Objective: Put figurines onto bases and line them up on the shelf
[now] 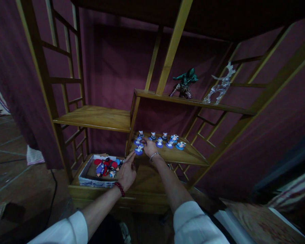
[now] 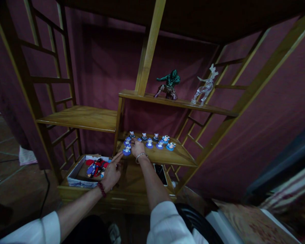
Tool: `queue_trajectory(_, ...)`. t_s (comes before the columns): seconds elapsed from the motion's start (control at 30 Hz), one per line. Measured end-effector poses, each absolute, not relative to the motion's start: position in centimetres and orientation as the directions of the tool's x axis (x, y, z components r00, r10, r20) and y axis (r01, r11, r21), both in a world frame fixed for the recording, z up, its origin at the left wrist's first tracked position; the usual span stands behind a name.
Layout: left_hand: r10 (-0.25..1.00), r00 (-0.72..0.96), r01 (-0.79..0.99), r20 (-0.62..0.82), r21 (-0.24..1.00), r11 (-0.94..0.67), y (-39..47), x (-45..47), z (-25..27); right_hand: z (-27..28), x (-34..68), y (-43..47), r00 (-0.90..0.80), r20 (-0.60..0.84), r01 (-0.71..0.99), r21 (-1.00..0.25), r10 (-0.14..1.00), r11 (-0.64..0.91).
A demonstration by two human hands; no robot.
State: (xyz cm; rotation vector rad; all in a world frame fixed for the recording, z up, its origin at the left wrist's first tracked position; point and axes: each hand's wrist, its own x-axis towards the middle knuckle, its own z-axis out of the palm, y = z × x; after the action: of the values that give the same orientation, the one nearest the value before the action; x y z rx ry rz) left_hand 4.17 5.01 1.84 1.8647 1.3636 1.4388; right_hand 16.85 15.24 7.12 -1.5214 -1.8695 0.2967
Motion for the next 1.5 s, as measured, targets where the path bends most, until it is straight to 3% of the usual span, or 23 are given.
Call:
queue_trajectory(0.37,0.874,-0.006,0.446,0.486,0.784,-0.433,5.0,4.2,1.8,6.0,17.0,16.4,-0.071,0.408,0.799,-0.522,0.910,0.297)
queue_trajectory(0.57,0.875,-0.014,0.439,0.484,0.789,-0.430,4.9,4.2,1.8,5.7,17.8,15.3,-0.041,0.420,0.695,-0.640,0.907,0.327)
queue_trajectory(0.77,0.893,-0.034,0.412,0.448,0.821,-0.396,5.0,4.3,1.7,6.1,18.2,14.4,-0.222,0.385,0.635,-0.640,0.896,0.432)
queue_trajectory(0.93,0.892,-0.024,0.392,0.452,0.825,-0.408,4.9,4.2,1.8,6.9,17.9,14.1,-0.284,0.331,0.660,-0.614,0.900,0.434)
queue_trajectory(1.23,0.884,-0.017,0.454,0.467,0.792,-0.409,5.1,4.3,1.5,6.5,17.8,14.8,-0.243,0.306,0.698,-0.604,0.921,0.385)
queue_trajectory(1.5,0.896,-0.003,0.451,0.444,0.800,-0.395,4.8,4.2,1.8,6.3,19.0,14.1,-0.192,0.390,0.711,-0.578,0.900,0.402)
